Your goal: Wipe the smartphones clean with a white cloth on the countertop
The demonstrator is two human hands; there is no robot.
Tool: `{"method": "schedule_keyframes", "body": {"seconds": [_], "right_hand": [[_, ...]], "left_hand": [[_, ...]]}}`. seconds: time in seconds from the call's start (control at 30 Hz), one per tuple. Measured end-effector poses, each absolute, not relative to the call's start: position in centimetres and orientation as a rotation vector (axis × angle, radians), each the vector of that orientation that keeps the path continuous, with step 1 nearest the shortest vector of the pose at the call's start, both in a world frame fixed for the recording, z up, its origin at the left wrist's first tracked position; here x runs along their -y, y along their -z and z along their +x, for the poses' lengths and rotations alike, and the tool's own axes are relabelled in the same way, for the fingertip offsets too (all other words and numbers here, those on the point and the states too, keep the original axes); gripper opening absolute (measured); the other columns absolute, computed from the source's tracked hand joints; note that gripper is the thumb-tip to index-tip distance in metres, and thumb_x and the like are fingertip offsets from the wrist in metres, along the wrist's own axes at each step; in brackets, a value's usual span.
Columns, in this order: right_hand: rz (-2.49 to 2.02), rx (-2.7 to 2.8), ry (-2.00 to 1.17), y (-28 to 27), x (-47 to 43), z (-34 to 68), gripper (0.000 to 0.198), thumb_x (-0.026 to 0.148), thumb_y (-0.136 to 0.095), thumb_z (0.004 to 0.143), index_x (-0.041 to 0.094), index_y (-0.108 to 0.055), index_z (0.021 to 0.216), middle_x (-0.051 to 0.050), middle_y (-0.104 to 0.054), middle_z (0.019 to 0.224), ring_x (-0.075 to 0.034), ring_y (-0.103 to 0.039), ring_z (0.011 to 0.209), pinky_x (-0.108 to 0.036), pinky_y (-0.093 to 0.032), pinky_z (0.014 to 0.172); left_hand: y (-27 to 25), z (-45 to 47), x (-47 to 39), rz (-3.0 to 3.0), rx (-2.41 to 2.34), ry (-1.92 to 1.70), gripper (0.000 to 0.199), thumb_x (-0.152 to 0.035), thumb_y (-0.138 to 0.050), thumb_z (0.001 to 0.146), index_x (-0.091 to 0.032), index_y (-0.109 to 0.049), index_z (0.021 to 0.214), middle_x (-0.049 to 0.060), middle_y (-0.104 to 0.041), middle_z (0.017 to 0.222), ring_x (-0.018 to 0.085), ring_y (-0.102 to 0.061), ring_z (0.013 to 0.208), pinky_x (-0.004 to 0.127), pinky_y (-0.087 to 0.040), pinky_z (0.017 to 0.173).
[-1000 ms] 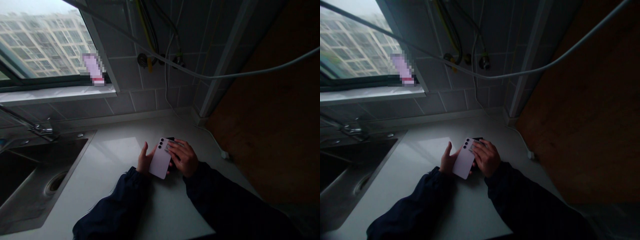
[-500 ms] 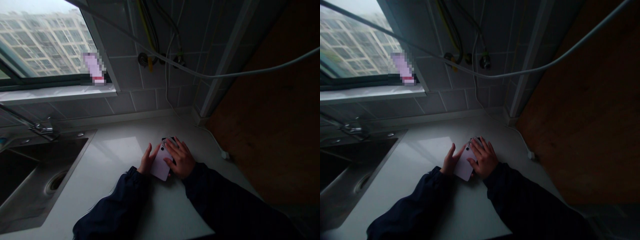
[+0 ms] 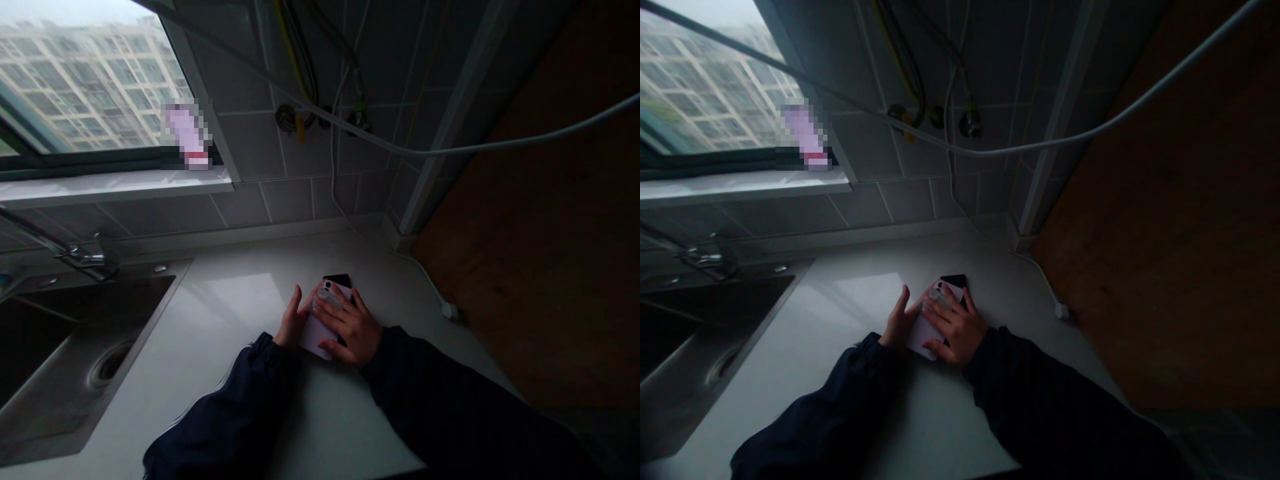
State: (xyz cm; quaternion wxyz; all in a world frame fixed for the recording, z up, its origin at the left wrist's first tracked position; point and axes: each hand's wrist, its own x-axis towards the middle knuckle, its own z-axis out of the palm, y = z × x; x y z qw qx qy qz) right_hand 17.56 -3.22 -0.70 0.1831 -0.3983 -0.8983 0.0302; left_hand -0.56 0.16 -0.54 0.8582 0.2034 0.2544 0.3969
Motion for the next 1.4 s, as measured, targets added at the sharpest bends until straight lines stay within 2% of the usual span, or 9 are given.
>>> {"method": "schedule_keyframes", "body": {"seconds": [0.2, 0.5, 0.6, 0.73, 0.9, 1.07, 1.27, 1.4], "right_hand": [[-1.106, 2.548, -0.077, 0.9, 3.2, 17.4, 0.061, 0.055, -0.051, 0.098, 0.025, -0.048, 0.151, -0.005, -0.042, 0.160, -0.038, -0.014, 0.156, -0.075, -0.011, 0.119], [-1.457, 2.274, 0.054, -0.1, 2.1, 18.2, 0.059, 0.044, -0.051, 0.100, 0.022, -0.042, 0.154, -0.007, -0.036, 0.163, -0.040, -0.016, 0.155, -0.077, -0.020, 0.115], [-1.421, 2.274, 0.042, 0.0, 1.9, 18.3, 0.062, 0.044, -0.052, 0.099, 0.022, -0.040, 0.155, -0.008, -0.035, 0.164, -0.040, -0.015, 0.156, -0.076, -0.020, 0.116], [-1.282, 2.404, -0.011, 0.2, 2.0, 18.2, 0.063, 0.048, -0.056, 0.096, 0.023, -0.045, 0.153, -0.008, -0.035, 0.163, -0.042, -0.015, 0.155, -0.076, -0.020, 0.116], [-1.069, 2.501, -0.041, 0.5, 2.6, 17.8, 0.059, 0.055, -0.056, 0.096, 0.024, -0.053, 0.147, -0.008, -0.043, 0.159, -0.039, -0.017, 0.155, -0.075, -0.010, 0.118], [-1.037, 2.508, -0.041, 0.4, 2.4, 17.9, 0.054, 0.052, -0.055, 0.097, 0.027, -0.055, 0.145, -0.007, -0.044, 0.159, -0.038, -0.019, 0.155, -0.076, -0.008, 0.117], [-1.285, 2.393, -0.028, -0.1, 0.8, 19.0, 0.050, 0.041, -0.051, 0.101, 0.028, -0.050, 0.149, -0.005, -0.039, 0.161, -0.038, -0.020, 0.155, -0.077, -0.017, 0.115], [-1.299, 2.360, -0.042, 0.0, 0.3, 19.1, 0.053, 0.039, -0.052, 0.100, 0.028, -0.046, 0.152, -0.006, -0.037, 0.162, -0.036, -0.017, 0.156, -0.074, -0.019, 0.117]], "left_hand": [[0.0, -0.5, 0.0, 0.444, -0.572, -0.823, 0.078, -0.068, -0.035, 0.097, -0.024, -0.029, 0.161, 0.014, -0.060, 0.144, 0.032, -0.062, 0.126, 0.045, -0.043, 0.110], [0.0, -0.7, 0.4, 0.489, -0.560, -0.709, 0.076, -0.074, -0.036, 0.093, -0.041, -0.023, 0.161, 0.013, -0.057, 0.146, 0.034, -0.072, 0.100, 0.058, -0.055, 0.088], [0.0, -0.7, 0.4, 0.514, -0.573, -0.722, 0.075, -0.074, -0.036, 0.093, -0.040, -0.027, 0.160, 0.014, -0.058, 0.144, 0.034, -0.072, 0.099, 0.057, -0.056, 0.087], [0.1, -0.4, 0.3, 0.537, -0.586, -0.758, 0.078, -0.074, -0.036, 0.093, -0.032, -0.033, 0.159, 0.014, -0.064, 0.136, 0.034, -0.071, 0.104, 0.052, -0.055, 0.090], [-0.1, -0.1, 0.2, 0.481, -0.578, -0.838, 0.071, -0.064, -0.031, 0.100, -0.023, -0.037, 0.158, 0.014, -0.068, 0.130, 0.031, -0.069, 0.110, 0.043, -0.052, 0.097], [-0.3, -0.1, 0.1, 0.467, -0.580, -0.842, 0.070, -0.064, -0.031, 0.100, -0.025, -0.038, 0.157, 0.013, -0.070, 0.126, 0.029, -0.072, 0.102, 0.040, -0.055, 0.091], [-0.2, -0.4, 0.3, 0.485, -0.570, -0.745, 0.072, -0.071, -0.035, 0.096, -0.037, -0.031, 0.159, 0.012, -0.069, 0.126, 0.030, -0.074, 0.094, 0.049, -0.059, 0.084], [-0.5, -0.4, 0.3, 0.452, -0.548, -0.760, 0.074, -0.072, -0.032, 0.096, -0.036, -0.027, 0.160, 0.012, -0.068, 0.128, 0.031, -0.073, 0.096, 0.052, -0.058, 0.086]]}}
